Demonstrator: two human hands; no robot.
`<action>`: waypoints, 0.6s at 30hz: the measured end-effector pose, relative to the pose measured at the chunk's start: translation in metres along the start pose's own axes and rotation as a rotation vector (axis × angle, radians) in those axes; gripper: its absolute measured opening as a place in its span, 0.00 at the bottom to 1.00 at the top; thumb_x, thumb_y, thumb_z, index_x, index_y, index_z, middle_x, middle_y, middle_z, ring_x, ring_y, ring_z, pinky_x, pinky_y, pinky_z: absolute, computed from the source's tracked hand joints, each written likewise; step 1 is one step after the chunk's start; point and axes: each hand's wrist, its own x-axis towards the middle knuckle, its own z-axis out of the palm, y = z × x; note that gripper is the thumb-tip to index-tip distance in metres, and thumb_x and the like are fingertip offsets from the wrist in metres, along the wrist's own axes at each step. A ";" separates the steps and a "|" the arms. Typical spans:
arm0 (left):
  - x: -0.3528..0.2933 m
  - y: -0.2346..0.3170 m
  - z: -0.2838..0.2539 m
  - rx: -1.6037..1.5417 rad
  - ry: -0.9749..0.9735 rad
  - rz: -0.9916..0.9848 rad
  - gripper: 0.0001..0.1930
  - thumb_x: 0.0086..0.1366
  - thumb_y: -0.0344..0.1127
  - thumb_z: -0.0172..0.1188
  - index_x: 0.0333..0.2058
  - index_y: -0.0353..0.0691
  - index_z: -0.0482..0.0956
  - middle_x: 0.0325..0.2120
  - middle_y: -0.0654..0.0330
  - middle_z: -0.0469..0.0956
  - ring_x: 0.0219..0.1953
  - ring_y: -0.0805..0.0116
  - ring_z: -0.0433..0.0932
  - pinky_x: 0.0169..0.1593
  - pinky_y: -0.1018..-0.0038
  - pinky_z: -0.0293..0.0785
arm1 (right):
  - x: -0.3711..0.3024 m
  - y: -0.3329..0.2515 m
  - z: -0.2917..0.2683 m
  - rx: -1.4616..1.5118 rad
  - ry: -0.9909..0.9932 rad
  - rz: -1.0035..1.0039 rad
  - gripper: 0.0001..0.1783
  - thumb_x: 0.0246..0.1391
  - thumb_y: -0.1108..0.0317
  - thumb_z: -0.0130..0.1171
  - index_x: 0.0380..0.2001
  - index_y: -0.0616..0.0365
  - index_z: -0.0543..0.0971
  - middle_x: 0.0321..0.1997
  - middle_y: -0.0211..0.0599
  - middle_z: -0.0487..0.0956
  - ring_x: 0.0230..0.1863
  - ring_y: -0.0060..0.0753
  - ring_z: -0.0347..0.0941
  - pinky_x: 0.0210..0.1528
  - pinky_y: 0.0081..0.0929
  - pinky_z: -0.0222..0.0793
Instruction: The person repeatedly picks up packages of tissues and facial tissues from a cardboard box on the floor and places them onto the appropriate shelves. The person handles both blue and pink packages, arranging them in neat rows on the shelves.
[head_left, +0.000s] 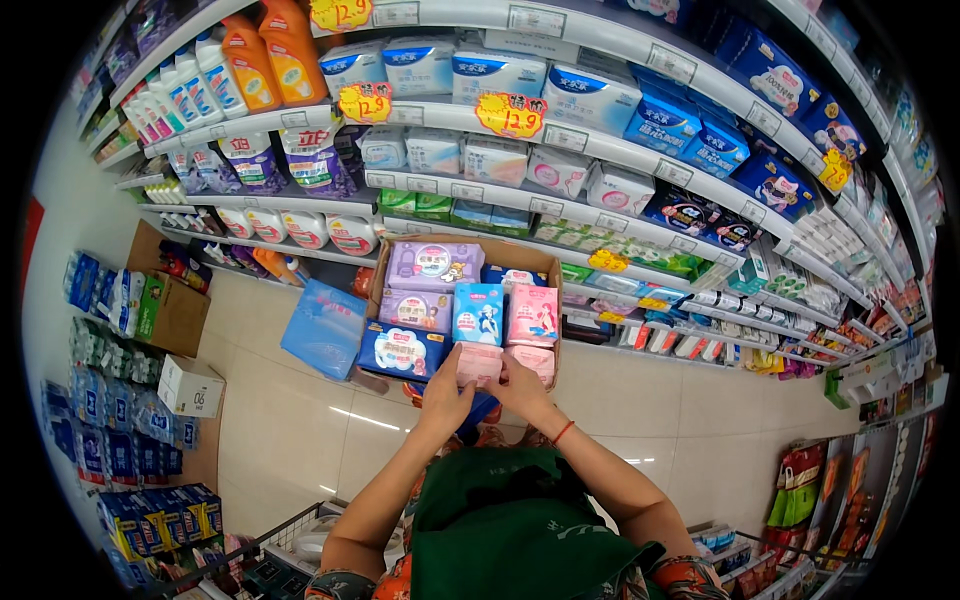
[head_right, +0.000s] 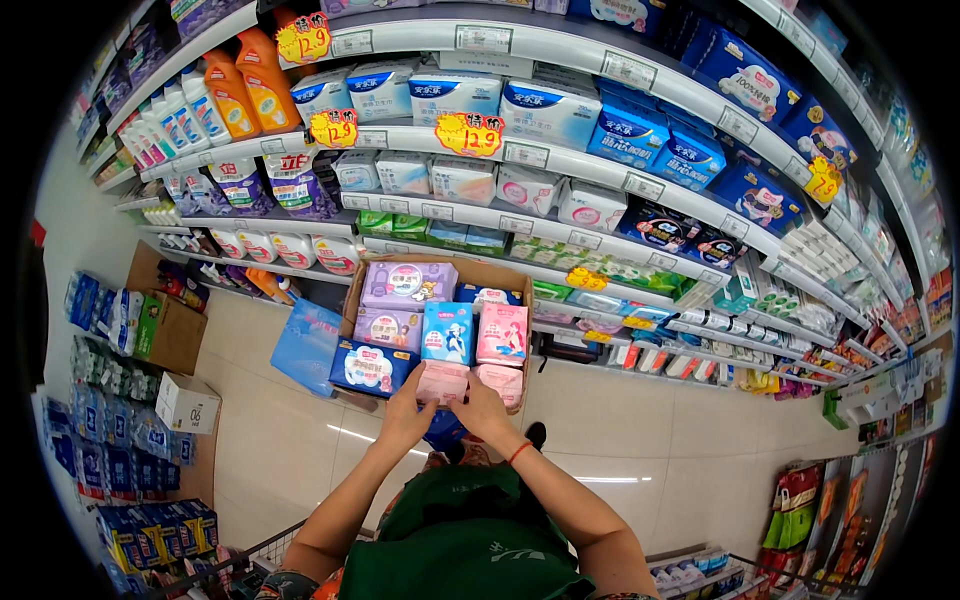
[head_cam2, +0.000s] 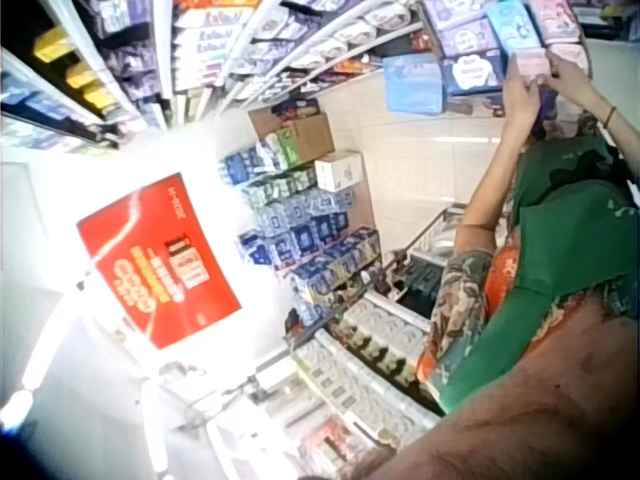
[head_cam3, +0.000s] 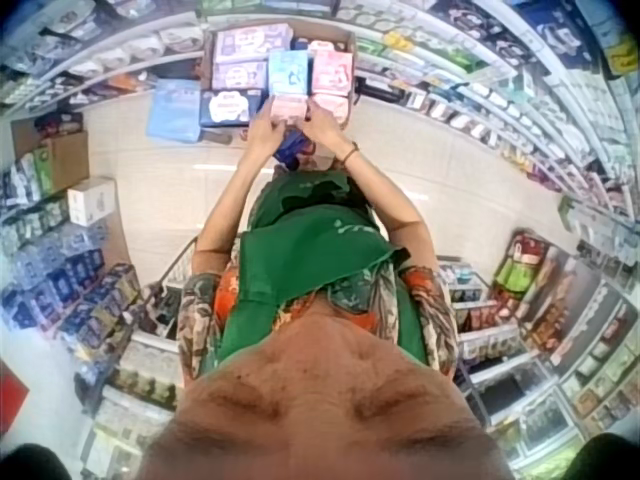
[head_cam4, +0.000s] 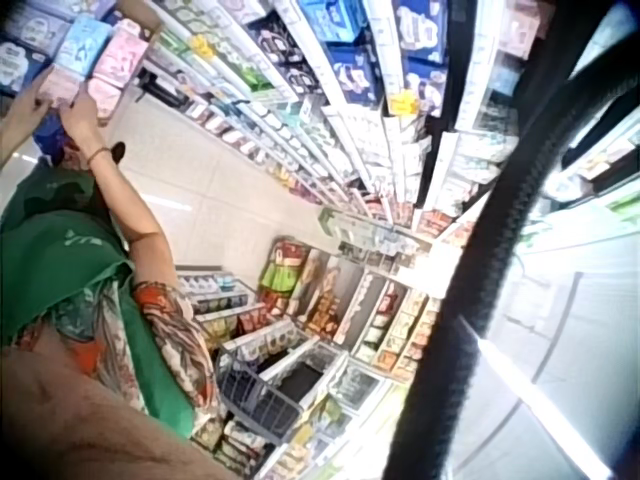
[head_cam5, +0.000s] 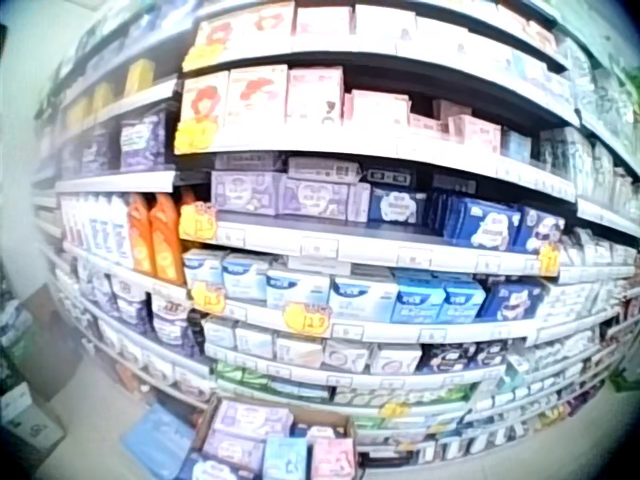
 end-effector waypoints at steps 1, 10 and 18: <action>0.000 0.001 0.000 0.010 0.013 -0.001 0.34 0.59 0.27 0.61 0.65 0.32 0.62 0.57 0.37 0.70 0.58 0.39 0.71 0.61 0.58 0.67 | 0.000 -0.003 0.000 0.000 -0.007 0.021 0.38 0.49 0.59 0.67 0.59 0.71 0.68 0.36 0.52 0.83 0.39 0.54 0.81 0.42 0.40 0.76; 0.000 0.031 -0.018 0.148 0.135 0.215 0.31 0.58 0.27 0.61 0.62 0.36 0.67 0.46 0.40 0.79 0.46 0.45 0.79 0.48 0.63 0.75 | -0.011 -0.035 -0.035 0.085 0.096 -0.005 0.34 0.49 0.62 0.68 0.58 0.65 0.72 0.35 0.44 0.84 0.37 0.43 0.83 0.40 0.35 0.77; 0.053 0.045 -0.033 -0.185 0.164 0.213 0.26 0.64 0.22 0.55 0.61 0.38 0.67 0.49 0.49 0.81 0.41 0.70 0.81 0.43 0.75 0.76 | 0.023 -0.048 -0.063 0.151 0.214 -0.075 0.33 0.50 0.61 0.68 0.58 0.63 0.73 0.31 0.42 0.84 0.33 0.39 0.83 0.37 0.34 0.77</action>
